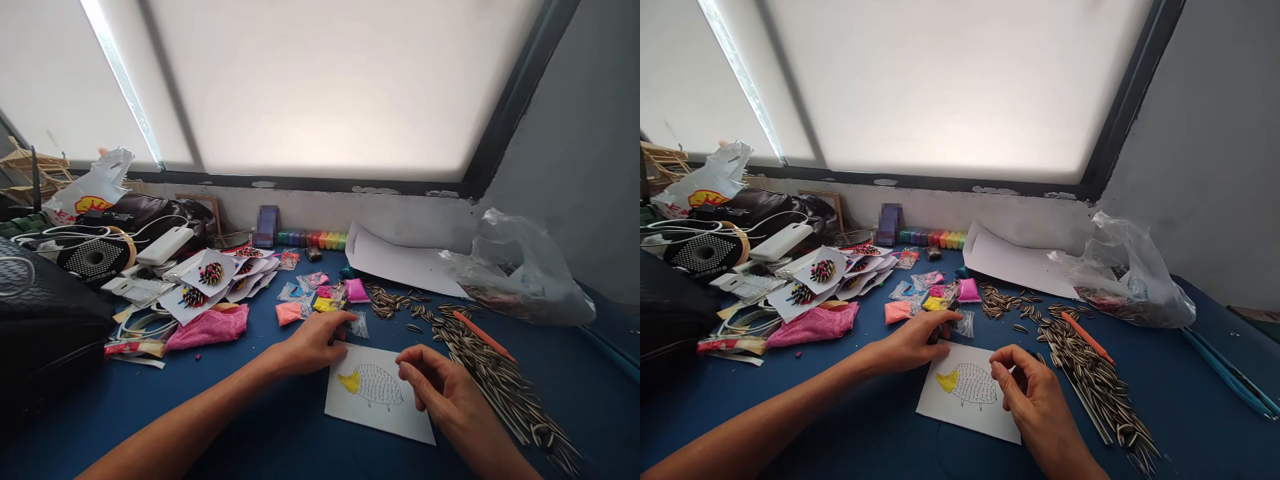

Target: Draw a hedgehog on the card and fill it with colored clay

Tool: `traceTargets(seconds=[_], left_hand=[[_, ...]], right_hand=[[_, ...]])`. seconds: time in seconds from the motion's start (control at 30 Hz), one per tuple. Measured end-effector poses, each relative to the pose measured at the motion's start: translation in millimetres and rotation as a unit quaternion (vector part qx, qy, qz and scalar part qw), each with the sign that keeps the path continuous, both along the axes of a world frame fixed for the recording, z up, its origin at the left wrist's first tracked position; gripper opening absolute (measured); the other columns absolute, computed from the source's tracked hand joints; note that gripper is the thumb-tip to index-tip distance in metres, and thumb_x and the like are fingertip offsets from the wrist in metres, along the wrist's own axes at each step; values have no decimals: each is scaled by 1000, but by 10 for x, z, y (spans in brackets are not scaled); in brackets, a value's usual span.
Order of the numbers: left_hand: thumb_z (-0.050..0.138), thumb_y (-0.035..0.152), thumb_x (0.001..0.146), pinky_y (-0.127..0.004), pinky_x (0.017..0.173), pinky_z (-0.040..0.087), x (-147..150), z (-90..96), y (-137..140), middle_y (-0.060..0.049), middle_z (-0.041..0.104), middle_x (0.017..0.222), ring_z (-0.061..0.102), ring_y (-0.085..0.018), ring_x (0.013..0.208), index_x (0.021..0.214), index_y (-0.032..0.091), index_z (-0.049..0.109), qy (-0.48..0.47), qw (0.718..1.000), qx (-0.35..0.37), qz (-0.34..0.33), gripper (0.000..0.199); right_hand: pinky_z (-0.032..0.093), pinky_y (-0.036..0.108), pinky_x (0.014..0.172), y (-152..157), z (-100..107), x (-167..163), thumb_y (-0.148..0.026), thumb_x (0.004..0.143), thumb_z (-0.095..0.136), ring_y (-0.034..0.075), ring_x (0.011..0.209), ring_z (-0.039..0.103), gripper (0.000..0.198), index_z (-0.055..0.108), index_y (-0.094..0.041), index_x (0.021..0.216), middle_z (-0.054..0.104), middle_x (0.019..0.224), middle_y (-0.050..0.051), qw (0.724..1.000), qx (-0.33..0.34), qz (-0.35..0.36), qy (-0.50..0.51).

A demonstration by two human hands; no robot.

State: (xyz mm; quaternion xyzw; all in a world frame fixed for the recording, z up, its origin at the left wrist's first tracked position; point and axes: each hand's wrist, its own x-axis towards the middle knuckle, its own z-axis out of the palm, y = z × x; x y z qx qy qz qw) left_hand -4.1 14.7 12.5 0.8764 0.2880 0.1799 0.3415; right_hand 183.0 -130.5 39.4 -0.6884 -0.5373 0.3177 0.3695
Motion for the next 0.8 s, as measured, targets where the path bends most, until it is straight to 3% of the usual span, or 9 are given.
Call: traceTargets(seconds=[0.2, 0.43, 0.7, 0.8], left_hand=[[53, 10, 73, -22, 63, 43, 20, -46, 29, -1, 64, 78, 56, -13, 68, 116, 16, 62, -17, 999, -29, 2, 44], [57, 11, 74, -23, 66, 43, 150, -110, 27, -1, 65, 77, 58, -14, 69, 114, 14, 63, -53, 998, -38, -4, 41], [57, 10, 75, -25, 68, 42, 242, -176, -35, -2, 67, 82, 55, -14, 68, 119, 15, 61, -70, 997, -14, 35, 45], [58, 11, 76, -27, 73, 42, 235, -180, -49, -2, 68, 85, 56, -14, 70, 118, 16, 62, -65, 997, -2, 36, 43]], right_hand=[[40, 24, 47, 1, 2, -18, -62, 87, 44, 12, 51, 44, 47, 53, -22, 64, 46, 59, -2, 1000, -9, 15, 21], [37, 22, 43, 1, -72, -19, -51, 83, 56, 12, 50, 46, 30, 64, -23, 87, 52, 61, -3, 999, 26, -21, -7], [44, 24, 50, 28, -44, -22, -52, 86, 52, 13, 55, 50, 35, 66, -22, 72, 58, 64, 0, 999, 40, 10, -32], [45, 24, 50, 47, -84, -12, -47, 86, 53, 15, 59, 54, 29, 67, -23, 78, 64, 71, 2, 997, 59, -3, -55]])
